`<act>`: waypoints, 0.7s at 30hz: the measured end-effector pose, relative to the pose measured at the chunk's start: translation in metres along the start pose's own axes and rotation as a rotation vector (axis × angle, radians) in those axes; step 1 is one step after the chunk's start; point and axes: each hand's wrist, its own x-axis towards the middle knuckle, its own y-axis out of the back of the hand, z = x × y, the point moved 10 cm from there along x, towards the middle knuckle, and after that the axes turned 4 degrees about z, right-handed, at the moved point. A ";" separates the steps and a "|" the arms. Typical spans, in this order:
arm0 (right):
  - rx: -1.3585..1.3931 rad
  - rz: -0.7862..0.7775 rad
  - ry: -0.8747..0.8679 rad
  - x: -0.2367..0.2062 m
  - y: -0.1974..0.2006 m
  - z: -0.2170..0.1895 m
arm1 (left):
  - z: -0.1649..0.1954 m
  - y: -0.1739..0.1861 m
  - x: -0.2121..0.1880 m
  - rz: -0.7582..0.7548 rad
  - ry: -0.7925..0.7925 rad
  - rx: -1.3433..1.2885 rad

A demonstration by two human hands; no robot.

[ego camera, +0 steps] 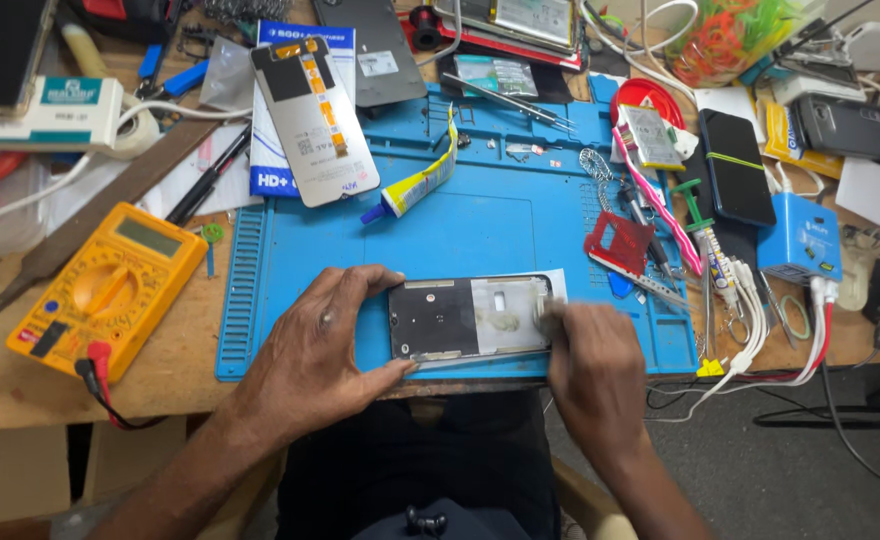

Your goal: The person works on a disassembled smartphone on a blue mat, using a metal tool to scrape the battery area and a toothbrush to clean the internal components. They handle the phone's back cover and internal circuit board, moving parts around the cluttered workbench.

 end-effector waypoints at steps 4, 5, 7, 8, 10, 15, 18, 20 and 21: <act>-0.004 -0.001 0.016 0.000 0.000 -0.004 | -0.009 -0.005 -0.001 -0.046 0.083 0.005; -0.017 -0.018 -0.004 -0.001 -0.001 -0.002 | -0.006 -0.003 0.000 -0.017 0.058 0.001; -0.029 -0.026 -0.026 -0.001 0.000 0.001 | -0.002 0.000 0.000 0.014 0.014 -0.008; -0.023 -0.020 -0.025 -0.001 0.001 0.001 | -0.001 0.001 0.000 0.018 0.002 -0.009; -0.003 -0.020 -0.008 -0.001 -0.001 0.000 | -0.001 0.000 -0.001 0.014 0.018 -0.009; -0.026 -0.054 -0.067 -0.017 -0.005 0.011 | 0.001 0.001 -0.001 0.031 0.006 -0.017; 0.169 -0.096 -0.195 -0.038 0.003 0.039 | -0.005 -0.003 -0.002 -0.014 0.061 -0.003; 0.300 -0.169 -0.514 -0.047 0.005 0.095 | -0.001 0.001 -0.004 0.006 0.025 -0.011; 0.367 -0.011 -0.567 -0.047 0.025 0.113 | 0.000 0.002 -0.003 0.022 0.003 -0.017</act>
